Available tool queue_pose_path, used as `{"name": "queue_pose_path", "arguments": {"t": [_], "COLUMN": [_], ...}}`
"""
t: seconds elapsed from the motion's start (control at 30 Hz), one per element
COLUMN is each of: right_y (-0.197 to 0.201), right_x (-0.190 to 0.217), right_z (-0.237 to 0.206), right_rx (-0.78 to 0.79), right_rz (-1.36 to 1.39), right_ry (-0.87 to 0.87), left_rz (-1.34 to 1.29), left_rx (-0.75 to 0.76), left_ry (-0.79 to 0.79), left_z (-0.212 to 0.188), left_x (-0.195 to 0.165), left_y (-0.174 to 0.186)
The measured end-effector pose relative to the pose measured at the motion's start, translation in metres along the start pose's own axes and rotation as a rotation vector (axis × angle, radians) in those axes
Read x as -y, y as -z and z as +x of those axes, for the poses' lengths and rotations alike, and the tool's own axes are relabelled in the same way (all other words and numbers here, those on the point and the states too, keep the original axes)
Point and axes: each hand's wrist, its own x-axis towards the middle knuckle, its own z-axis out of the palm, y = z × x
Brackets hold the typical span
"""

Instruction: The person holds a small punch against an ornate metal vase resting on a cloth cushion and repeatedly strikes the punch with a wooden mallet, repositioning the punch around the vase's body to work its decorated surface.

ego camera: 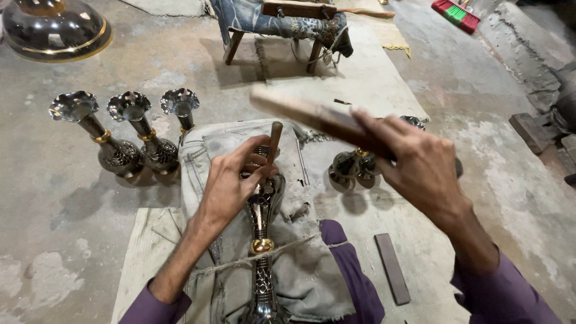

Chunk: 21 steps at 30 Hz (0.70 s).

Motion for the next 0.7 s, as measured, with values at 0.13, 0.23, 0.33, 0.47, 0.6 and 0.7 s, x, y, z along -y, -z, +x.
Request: {"name": "queue_pose_path", "arguments": {"t": [0.13, 0.23, 0.33, 0.47, 0.6, 0.7], "right_y": [0.009, 0.012, 0.012, 0.013, 0.018, 0.019], "right_x": [0.004, 0.004, 0.005, 0.010, 0.018, 0.026], "right_z": [0.008, 0.009, 0.009, 0.010, 0.007, 0.010], "right_rx": [-0.113, 0.003, -0.086, -0.005, -0.051, -0.071], "right_rz": [0.153, -0.050, -0.015, -0.171, -0.117, -0.098], "right_ry": [0.085, 0.106, 0.127, 0.206, 0.116, 0.172], "left_rz": [-0.007, -0.004, -0.009, -0.018, -0.051, -0.062], "left_rx": [-0.049, -0.068, -0.085, -0.166, -0.273, -0.233], "left_ry": [-0.013, -0.080, -0.065, -0.040, -0.077, 0.003], "left_z": [-0.008, -0.009, -0.013, -0.021, -0.029, -0.030], "left_x": [0.003, 0.007, 0.009, 0.009, 0.006, 0.006], "left_y": [-0.005, -0.007, -0.011, -0.016, -0.019, -0.019]}}
